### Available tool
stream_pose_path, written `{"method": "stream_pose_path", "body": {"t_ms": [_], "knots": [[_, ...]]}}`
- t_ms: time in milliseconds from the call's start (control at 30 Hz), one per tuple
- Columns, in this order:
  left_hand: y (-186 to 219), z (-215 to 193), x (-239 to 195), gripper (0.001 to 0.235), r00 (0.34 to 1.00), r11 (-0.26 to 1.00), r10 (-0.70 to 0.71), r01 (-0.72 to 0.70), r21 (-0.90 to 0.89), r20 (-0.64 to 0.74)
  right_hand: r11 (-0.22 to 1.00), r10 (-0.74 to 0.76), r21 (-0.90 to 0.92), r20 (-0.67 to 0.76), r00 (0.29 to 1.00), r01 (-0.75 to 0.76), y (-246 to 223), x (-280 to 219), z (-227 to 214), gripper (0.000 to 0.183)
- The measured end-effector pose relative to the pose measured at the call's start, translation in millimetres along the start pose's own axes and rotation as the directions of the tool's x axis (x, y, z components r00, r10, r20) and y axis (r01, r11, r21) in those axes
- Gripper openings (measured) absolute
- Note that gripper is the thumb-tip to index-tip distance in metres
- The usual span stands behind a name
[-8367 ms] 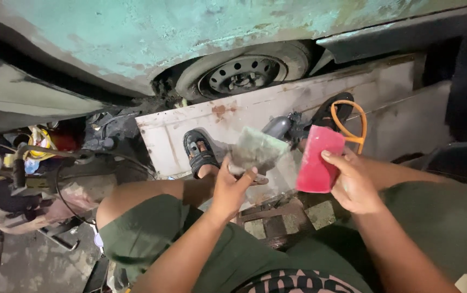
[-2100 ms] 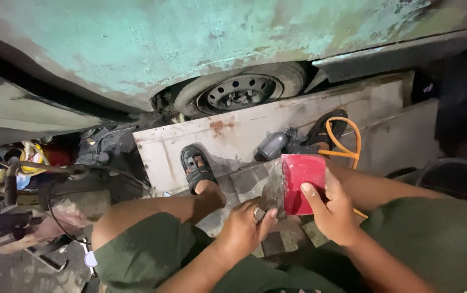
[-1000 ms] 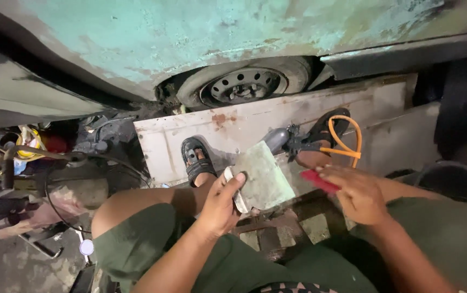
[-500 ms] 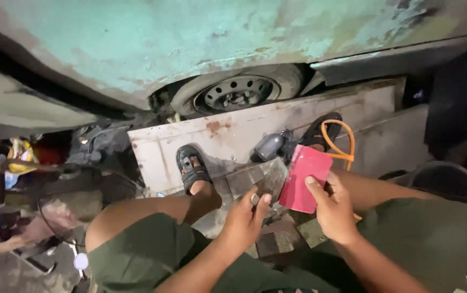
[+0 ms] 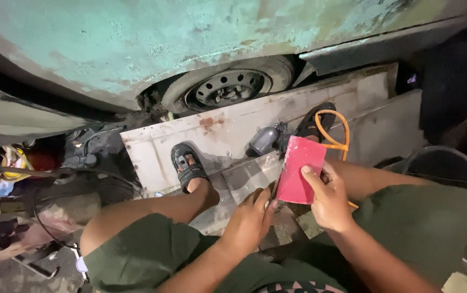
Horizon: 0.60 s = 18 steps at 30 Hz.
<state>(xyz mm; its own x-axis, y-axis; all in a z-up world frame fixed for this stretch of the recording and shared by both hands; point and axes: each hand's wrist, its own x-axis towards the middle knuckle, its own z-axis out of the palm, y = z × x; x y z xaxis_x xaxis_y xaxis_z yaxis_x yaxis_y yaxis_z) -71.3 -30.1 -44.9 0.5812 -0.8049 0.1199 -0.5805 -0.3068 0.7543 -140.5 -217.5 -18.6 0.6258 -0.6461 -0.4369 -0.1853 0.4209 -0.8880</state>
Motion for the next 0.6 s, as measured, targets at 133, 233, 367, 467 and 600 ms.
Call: {"method": "stream_pose_path", "body": {"t_ms": [133,233,367,467,600], "knots": [[1,-10,2,0.040,0.974,0.985,-0.160,0.168,-0.037,0.160,0.989,-0.026,-0.142,0.097,0.995,0.040,-23,-2,-1,0.041],[13,-36,12,0.040,0.865,0.857,-0.417,0.476,-0.196,0.279,0.993,-0.045,-0.106,0.120,0.992,0.057,-18,3,-17,0.045],[-12,-37,9,0.043,0.674,0.522,-0.677,0.723,-0.453,0.296,0.865,-0.285,-0.343,0.265,0.921,0.366,-5,5,-45,0.034],[-15,-46,7,0.038,0.729,0.484,-0.591,0.663,-0.572,0.345,0.646,-0.249,-0.684,0.229,0.941,0.337,-2,1,-51,0.052],[-28,-36,5,0.034,0.735,0.393,-0.575,0.633,-0.667,0.359,0.331,-0.406,-0.446,0.728,0.552,0.831,-12,3,-33,0.017]]}}
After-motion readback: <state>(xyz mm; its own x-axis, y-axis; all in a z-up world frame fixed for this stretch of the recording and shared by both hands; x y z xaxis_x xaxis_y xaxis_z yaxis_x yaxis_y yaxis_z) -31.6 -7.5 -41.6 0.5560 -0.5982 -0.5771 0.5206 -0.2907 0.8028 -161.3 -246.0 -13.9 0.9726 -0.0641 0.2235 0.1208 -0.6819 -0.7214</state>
